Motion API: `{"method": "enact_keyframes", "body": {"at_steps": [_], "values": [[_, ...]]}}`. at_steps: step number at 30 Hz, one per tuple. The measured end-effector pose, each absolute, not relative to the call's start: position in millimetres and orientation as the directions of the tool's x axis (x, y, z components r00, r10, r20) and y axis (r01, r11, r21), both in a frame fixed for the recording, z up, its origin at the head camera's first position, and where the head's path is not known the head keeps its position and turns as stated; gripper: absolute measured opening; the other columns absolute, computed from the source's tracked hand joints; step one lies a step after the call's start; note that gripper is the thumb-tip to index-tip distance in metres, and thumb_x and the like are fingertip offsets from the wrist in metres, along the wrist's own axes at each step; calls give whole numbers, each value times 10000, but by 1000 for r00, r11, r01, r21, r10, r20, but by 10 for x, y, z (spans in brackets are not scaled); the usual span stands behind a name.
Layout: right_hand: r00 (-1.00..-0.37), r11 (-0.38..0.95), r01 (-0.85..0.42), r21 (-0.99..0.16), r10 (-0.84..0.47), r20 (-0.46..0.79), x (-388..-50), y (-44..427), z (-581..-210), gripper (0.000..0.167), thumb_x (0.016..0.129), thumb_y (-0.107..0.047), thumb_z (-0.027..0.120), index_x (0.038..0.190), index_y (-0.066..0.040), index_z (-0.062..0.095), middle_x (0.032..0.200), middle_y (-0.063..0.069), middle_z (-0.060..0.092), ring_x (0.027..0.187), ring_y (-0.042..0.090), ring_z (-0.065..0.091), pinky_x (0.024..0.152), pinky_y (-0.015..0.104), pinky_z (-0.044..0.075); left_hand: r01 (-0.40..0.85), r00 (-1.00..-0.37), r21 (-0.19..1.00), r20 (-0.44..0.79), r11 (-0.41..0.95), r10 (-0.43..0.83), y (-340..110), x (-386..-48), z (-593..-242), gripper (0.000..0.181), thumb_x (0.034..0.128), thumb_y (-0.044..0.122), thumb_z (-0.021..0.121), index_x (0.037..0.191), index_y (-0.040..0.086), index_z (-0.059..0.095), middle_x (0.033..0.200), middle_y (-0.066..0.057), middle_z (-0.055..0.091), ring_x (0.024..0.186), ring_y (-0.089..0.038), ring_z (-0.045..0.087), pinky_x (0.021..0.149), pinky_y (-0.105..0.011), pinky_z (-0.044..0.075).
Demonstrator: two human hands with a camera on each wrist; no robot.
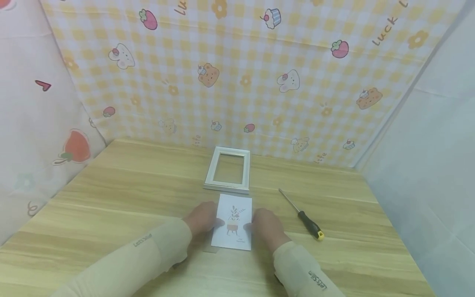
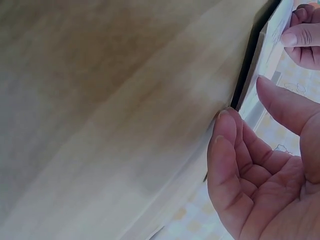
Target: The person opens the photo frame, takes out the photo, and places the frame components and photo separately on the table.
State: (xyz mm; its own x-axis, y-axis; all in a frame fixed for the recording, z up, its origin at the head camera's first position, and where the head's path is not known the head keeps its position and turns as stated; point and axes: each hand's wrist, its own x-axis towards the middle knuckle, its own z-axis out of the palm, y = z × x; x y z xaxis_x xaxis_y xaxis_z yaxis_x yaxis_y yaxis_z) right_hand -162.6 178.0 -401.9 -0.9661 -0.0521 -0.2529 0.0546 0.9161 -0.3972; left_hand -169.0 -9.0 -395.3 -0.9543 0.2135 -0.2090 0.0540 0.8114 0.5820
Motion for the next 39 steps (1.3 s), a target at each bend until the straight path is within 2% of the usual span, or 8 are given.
{"method": "enact_keyframes", "body": {"at_steps": [6,12,16,26,32,39], "values": [[-965,898,68,-435,-51,-258,-1628,1770,-3978,218,829,-175,750,707,-66,606,649,19,524,622,169,472,563,271,376,-3,-951,622,-245,783,191,-102,-1734,-3959,189,884,91,681,757,-33,615,662,-63,509,594,-178,450,554,-270,383],[-955,878,93,-470,-54,-291,-1634,1774,-3928,199,861,-140,715,711,-58,613,622,22,524,596,158,476,546,257,375,-21,-944,603,-275,798,183,-82,-1780,-4033,356,905,149,672,601,35,527,586,-28,405,525,-146,390,485,-234,319],[-956,868,101,-486,-50,-288,-1657,1799,-3931,194,867,-113,703,712,-49,604,643,30,554,599,151,498,549,253,392,-18,-940,596,-284,803,189,-78,-1771,-4034,403,906,146,671,561,53,487,569,-17,365,510,-141,370,477,-231,302],[-947,793,176,-584,-26,-320,-1708,1820,-3947,210,859,-47,677,679,-29,571,646,50,602,577,143,561,545,249,492,-46,-940,623,-292,781,178,-74,-1787,-4033,337,901,116,669,601,41,535,571,-17,394,519,-143,392,484,-237,316],[-946,819,163,-551,-28,-323,-1745,1816,-3973,204,876,-69,670,695,-39,580,644,46,605,577,137,548,537,236,453,-67,-940,622,-302,780,161,-79,-1794,-4015,257,901,97,662,671,11,589,603,-41,451,548,-158,427,501,-248,340],[-941,836,157,-526,-35,-336,-1769,1783,-4017,207,878,-78,675,693,-47,588,628,34,604,568,131,549,535,227,419,-31,-937,596,-296,802,184,-139,-1805,-4017,216,898,69,643,699,-1,595,638,-53,490,580,-169,462,525,-254,367]]}}
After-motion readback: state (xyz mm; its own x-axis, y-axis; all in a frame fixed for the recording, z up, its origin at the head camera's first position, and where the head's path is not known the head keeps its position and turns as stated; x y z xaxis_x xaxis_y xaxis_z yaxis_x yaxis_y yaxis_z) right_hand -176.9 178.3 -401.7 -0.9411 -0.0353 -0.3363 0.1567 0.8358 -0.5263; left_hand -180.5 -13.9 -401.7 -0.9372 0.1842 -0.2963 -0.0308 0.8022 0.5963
